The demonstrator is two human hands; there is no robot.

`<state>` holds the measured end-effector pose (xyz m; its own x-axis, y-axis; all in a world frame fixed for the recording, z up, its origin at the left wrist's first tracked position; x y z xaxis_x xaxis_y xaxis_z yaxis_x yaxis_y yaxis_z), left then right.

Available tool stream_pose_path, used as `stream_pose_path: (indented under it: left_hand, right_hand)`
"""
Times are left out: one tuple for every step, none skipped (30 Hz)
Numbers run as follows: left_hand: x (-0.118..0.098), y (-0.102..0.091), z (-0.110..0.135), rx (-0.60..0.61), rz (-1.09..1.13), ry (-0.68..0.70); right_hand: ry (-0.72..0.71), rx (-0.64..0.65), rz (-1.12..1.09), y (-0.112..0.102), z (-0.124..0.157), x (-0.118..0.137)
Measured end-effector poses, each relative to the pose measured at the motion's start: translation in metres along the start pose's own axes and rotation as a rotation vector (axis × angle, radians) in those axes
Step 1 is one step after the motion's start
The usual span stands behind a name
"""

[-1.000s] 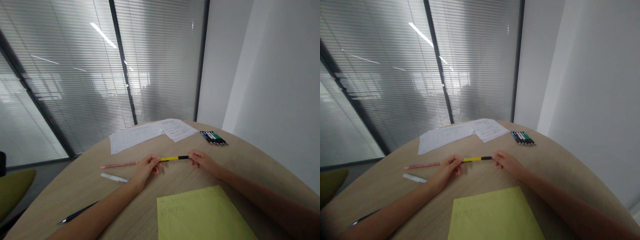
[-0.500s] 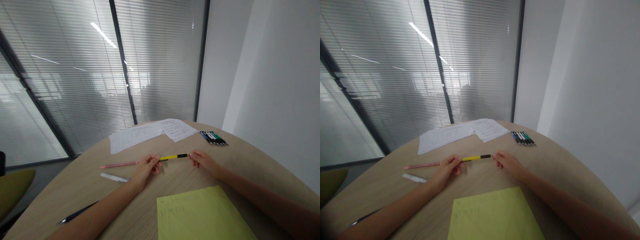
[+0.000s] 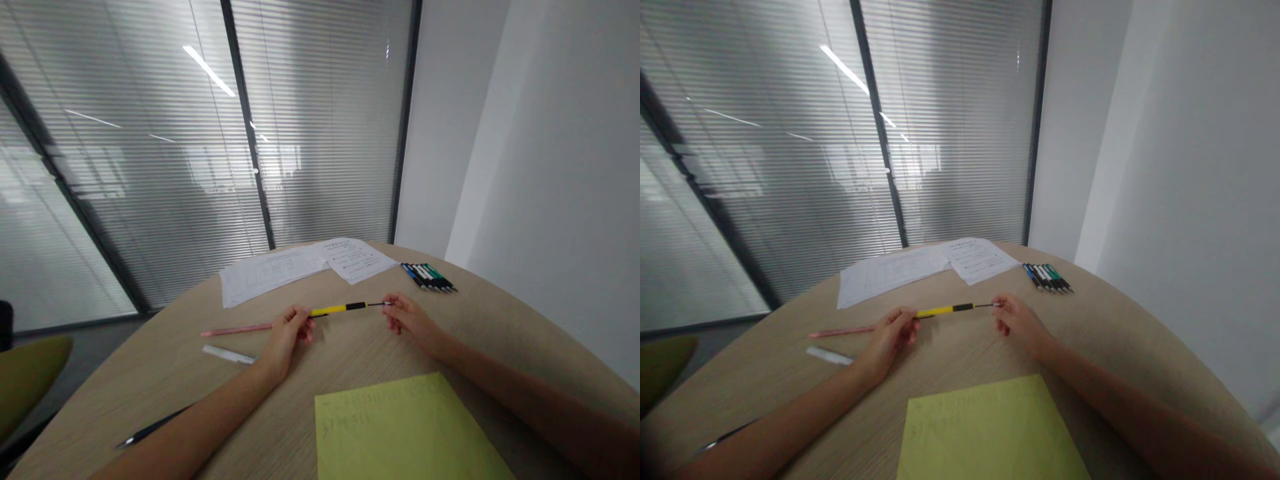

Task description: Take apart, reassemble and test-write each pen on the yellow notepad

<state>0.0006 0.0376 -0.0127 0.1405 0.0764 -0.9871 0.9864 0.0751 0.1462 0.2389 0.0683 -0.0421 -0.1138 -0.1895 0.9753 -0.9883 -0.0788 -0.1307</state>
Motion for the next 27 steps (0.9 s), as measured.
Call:
stream_pose_path:
  left_hand:
    - [0.000, -0.001, -0.001, -0.012, -0.002, 0.010]
    - [0.000, -0.002, -0.002, -0.026, -0.006, 0.020]
    - [0.000, -0.004, -0.002, -0.041, -0.010, 0.031]
    - [0.000, -0.005, -0.003, -0.058, -0.013, 0.041]
    - [-0.001, -0.005, -0.003, -0.073, -0.014, 0.049]
    - [-0.001, -0.006, -0.003, -0.087, -0.015, 0.054]
    - [-0.002, -0.007, -0.002, -0.103, -0.015, 0.058]
    - [-0.003, -0.007, -0.002, -0.117, -0.013, 0.059]
    - [-0.003, -0.007, -0.001, -0.130, -0.010, 0.058]
    - [-0.004, -0.008, -0.001, -0.143, -0.007, 0.055]
    - [-0.004, -0.009, -0.001, -0.154, -0.004, 0.053]
    - [-0.003, -0.009, -0.001, -0.163, -0.004, 0.052]
    - [-0.003, -0.010, -0.002, -0.169, -0.007, 0.053]
    - [-0.002, -0.011, -0.003, -0.172, -0.013, 0.055]
    - [-0.002, -0.011, -0.003, -0.175, -0.022, 0.061]
    - [-0.002, -0.011, -0.004, -0.177, -0.031, 0.066]
    - [-0.002, -0.012, -0.004, -0.179, -0.038, 0.070]
    - [-0.002, -0.012, -0.004, -0.181, -0.044, 0.073]
    - [-0.002, -0.011, -0.003, -0.183, -0.048, 0.074]
    - [-0.002, -0.011, -0.003, -0.185, -0.053, 0.074]
    - [-0.003, -0.011, -0.002, -0.185, -0.058, 0.074]
    - [-0.004, -0.010, -0.002, -0.184, -0.065, 0.074]
    - [-0.004, -0.009, -0.001, -0.181, -0.074, 0.075]
    - [-0.004, -0.009, -0.001, -0.178, -0.083, 0.077]
    - [-0.004, -0.009, -0.001, -0.176, -0.090, 0.079]
    - [-0.004, -0.009, -0.001, -0.174, -0.096, 0.083]
    - [-0.004, -0.009, -0.002, -0.176, -0.102, 0.086]
  right_hand:
    - [0.002, -0.013, -0.010, -0.001, -0.001, -0.002]
    - [0.002, -0.027, -0.015, -0.002, -0.001, -0.003]
    - [0.001, -0.044, -0.014, -0.003, -0.002, -0.004]
    - [-0.003, -0.064, -0.007, -0.004, -0.002, -0.004]
    - [-0.010, -0.085, 0.004, -0.005, -0.001, -0.004]
    - [-0.019, -0.106, 0.017, -0.007, -0.001, -0.004]
    - [-0.025, -0.128, 0.030, -0.008, -0.001, -0.003]
    - [-0.026, -0.152, 0.040, -0.010, -0.001, -0.003]
    - [-0.022, -0.177, 0.047, -0.012, -0.001, -0.004]
    - [-0.016, -0.200, 0.053, -0.013, -0.002, -0.004]
    - [-0.010, -0.221, 0.060, -0.015, -0.002, -0.005]
    - [-0.006, -0.236, 0.068, -0.016, -0.002, -0.005]
    - [-0.006, -0.247, 0.077, -0.016, -0.003, -0.006]
    - [-0.009, -0.257, 0.091, -0.016, -0.003, -0.006]
    - [-0.012, -0.263, 0.113, -0.016, -0.003, -0.006]
    - [-0.009, -0.269, 0.145, -0.016, -0.003, -0.006]
    - [-0.002, -0.275, 0.189, -0.016, -0.003, -0.006]
    - [0.004, -0.279, 0.251, -0.017, -0.003, -0.005]
    - [0.002, -0.282, 0.333, -0.017, -0.004, -0.004]
    - [-0.013, -0.284, 0.431, -0.018, -0.004, -0.003]
    - [-0.046, -0.280, 0.543, -0.019, -0.005, 0.000]
    - [-0.095, -0.268, 0.661, -0.020, -0.005, 0.002]
    - [-0.152, -0.246, 0.777, -0.021, -0.005, 0.005]
    - [-0.206, -0.216, 0.886, -0.021, -0.006, 0.008]
    - [-0.248, -0.176, 0.982, -0.021, -0.006, 0.010]
    - [-0.272, -0.134, 1.063, -0.022, -0.006, 0.013]
    - [-0.281, -0.095, 1.130, -0.023, -0.007, 0.015]
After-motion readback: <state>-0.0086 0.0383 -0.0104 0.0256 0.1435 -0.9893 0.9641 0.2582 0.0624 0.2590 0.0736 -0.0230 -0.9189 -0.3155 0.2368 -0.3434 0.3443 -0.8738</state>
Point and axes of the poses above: each hand's wrist, its own z-axis away from the middle knuckle, its own y-axis out of the palm, x = y × z, the point moved 4 cm from there along -z, towards the middle knuckle, and after that the axes turned 4 degrees about -x, right-handed, at the moved point
